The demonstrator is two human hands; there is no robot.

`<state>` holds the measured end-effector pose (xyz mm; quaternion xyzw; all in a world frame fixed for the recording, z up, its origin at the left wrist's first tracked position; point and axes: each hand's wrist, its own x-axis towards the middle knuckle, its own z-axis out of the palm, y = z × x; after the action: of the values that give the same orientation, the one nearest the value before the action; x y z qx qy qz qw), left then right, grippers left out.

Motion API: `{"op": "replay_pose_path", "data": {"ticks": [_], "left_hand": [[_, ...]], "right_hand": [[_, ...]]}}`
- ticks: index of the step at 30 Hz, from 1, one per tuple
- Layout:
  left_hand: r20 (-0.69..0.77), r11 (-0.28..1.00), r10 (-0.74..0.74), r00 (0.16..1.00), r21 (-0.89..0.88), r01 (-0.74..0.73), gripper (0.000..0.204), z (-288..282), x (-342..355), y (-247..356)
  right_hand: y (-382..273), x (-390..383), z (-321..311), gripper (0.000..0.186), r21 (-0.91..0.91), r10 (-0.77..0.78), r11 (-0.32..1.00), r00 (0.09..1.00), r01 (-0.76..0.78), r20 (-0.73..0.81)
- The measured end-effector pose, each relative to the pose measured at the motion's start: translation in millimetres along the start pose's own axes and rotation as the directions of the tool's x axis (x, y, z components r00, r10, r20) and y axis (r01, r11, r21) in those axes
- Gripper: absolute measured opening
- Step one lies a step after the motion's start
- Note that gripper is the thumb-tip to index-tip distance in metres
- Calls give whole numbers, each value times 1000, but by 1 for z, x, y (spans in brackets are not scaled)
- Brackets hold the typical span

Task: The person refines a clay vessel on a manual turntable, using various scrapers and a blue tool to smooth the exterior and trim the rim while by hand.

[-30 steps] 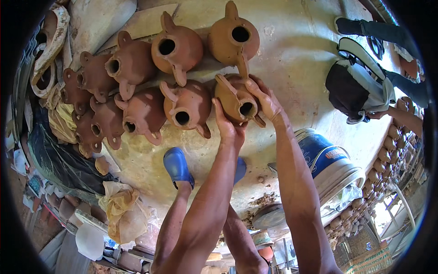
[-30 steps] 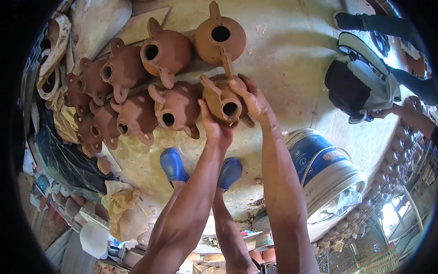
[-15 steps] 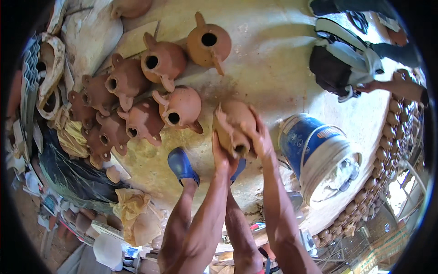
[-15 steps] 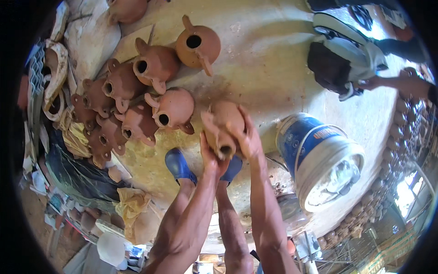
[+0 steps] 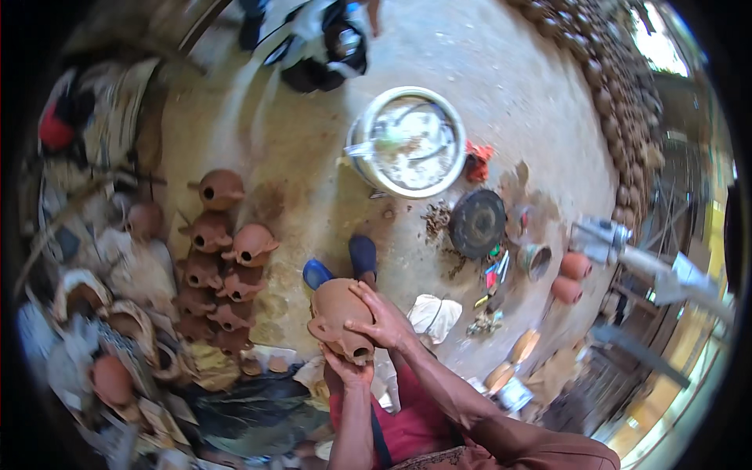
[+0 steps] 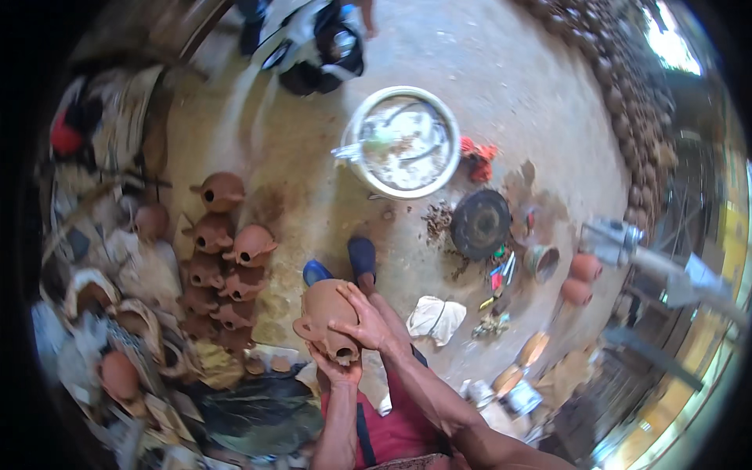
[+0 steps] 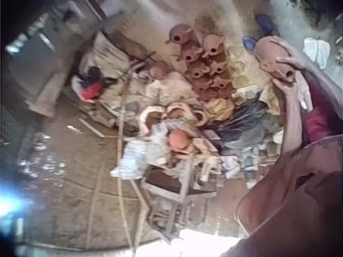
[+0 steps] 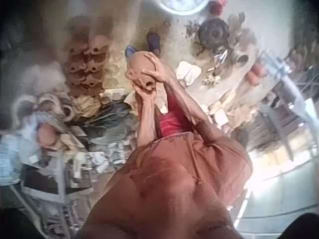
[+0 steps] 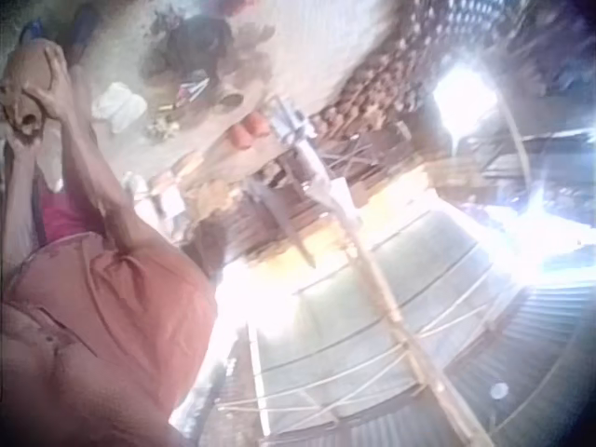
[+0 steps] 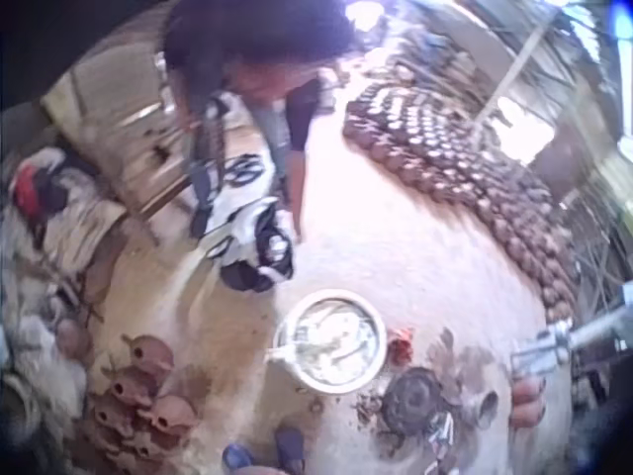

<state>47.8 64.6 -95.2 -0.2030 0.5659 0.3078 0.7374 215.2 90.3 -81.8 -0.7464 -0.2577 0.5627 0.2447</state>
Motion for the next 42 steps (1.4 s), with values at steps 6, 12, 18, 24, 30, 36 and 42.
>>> {"op": "replay_pose_path", "data": {"ticks": [6, 12, 18, 24, 30, 36, 42], "left_hand": [[134, 972, -34, 990, 237, 2, 82, 34, -67, 9], [124, 816, -165, 978, 575, 65, 84, 66, -104, -43], [261, 677, -245, 934, 735, -28, 86, 85, -120, -149], [305, 669, -260, 916, 741, -56, 81, 77, -127, -290], [278, 645, -160, 947, 756, -113, 77, 55, -127, -433], [191, 631, -219, 957, 776, -10, 77, 51, -72, -554], [216, 606, -294, 931, 795, 6, 75, 81, 33, -604]], "right_hand": [[-1, -73, -4, 104, 249, -52, 963, 981, 99, -186], [32, -140, -48, 101, 400, 52, 904, 892, 148, -449], [98, -205, -124, 100, 482, 126, 848, 801, 220, -586], [200, -253, -215, 97, 516, 143, 818, 779, 255, -611], [306, -297, -304, 92, 579, 128, 780, 847, 235, -516], [418, -290, -378, 96, 653, 170, 726, 865, 213, -472], [473, -217, -423, 86, 702, 210, 636, 803, 321, -558]]}}
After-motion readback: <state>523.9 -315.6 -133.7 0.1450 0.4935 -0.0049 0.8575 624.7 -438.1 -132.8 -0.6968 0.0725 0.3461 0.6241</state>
